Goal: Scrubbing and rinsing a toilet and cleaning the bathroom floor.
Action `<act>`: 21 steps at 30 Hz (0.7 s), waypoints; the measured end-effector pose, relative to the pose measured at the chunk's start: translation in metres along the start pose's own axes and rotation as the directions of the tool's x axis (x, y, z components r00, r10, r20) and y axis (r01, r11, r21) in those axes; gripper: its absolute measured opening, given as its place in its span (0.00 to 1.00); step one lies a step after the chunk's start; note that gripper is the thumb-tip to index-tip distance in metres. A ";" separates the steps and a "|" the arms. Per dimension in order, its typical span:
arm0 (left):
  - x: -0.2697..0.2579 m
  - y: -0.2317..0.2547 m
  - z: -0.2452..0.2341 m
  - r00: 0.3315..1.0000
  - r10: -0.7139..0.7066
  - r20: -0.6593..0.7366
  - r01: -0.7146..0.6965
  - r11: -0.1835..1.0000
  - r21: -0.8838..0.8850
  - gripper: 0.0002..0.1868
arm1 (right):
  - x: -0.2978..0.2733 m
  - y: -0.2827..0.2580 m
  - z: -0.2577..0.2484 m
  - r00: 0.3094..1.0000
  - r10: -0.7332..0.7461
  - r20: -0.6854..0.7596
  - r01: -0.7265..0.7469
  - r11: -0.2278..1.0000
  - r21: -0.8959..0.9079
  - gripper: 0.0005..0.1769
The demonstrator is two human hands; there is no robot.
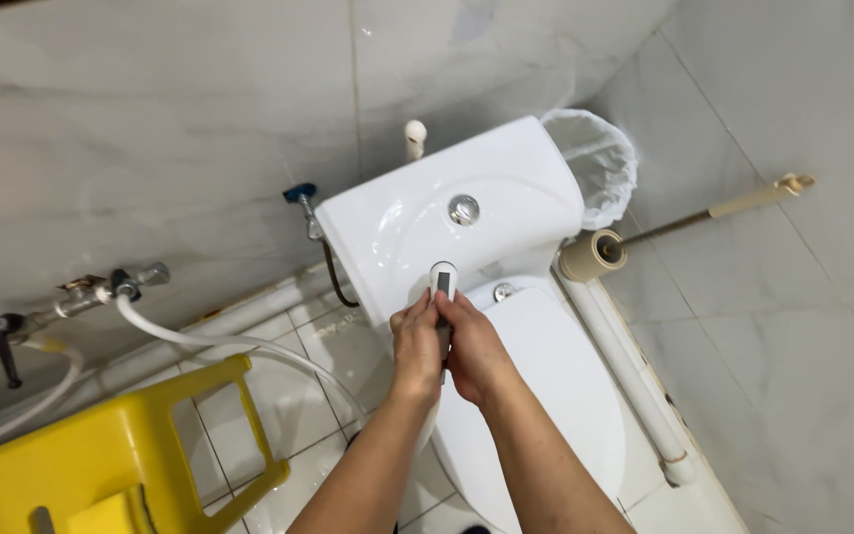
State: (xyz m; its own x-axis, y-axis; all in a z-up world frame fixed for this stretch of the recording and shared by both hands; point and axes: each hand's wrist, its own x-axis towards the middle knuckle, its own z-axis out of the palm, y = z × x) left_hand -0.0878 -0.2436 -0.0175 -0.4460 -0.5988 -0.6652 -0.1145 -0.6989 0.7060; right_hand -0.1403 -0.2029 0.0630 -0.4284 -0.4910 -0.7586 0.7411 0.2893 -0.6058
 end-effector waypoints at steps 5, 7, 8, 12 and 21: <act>-0.020 -0.026 0.011 1.000 -0.012 -0.022 0.012 1.000 -0.007 0.24 | 0.004 0.042 -0.038 0.989 -0.118 -0.087 0.116 0.993 -0.022 0.23; -0.026 -0.036 0.013 0.997 0.061 -0.045 -0.058 0.997 0.060 0.23 | 0.000 0.053 -0.051 0.981 -0.153 -0.118 0.144 0.986 -0.084 0.23; -0.030 -0.041 0.013 0.988 0.136 -0.067 -0.127 0.984 0.125 0.22 | -0.002 0.060 -0.056 0.971 -0.189 -0.143 0.168 0.974 -0.149 0.24; -0.031 -0.018 0.017 0.992 0.095 -0.087 -0.048 0.902 0.429 0.18 | -0.028 0.077 -0.079 0.959 -0.257 -0.118 0.230 0.952 -0.199 0.22; 0.029 -0.055 0.032 0.916 -0.264 0.301 0.261 0.964 0.051 0.14 | -0.119 0.090 -0.111 0.978 -0.209 0.020 0.210 0.971 -0.111 0.19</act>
State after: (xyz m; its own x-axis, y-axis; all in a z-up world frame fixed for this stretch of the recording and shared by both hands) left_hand -0.1230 -0.2102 -0.0676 -0.6457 -0.2460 -0.7229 -0.2723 -0.8103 0.5189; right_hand -0.0803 -0.0268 0.0723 -0.5637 -0.5569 -0.6100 0.5723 0.2691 -0.7746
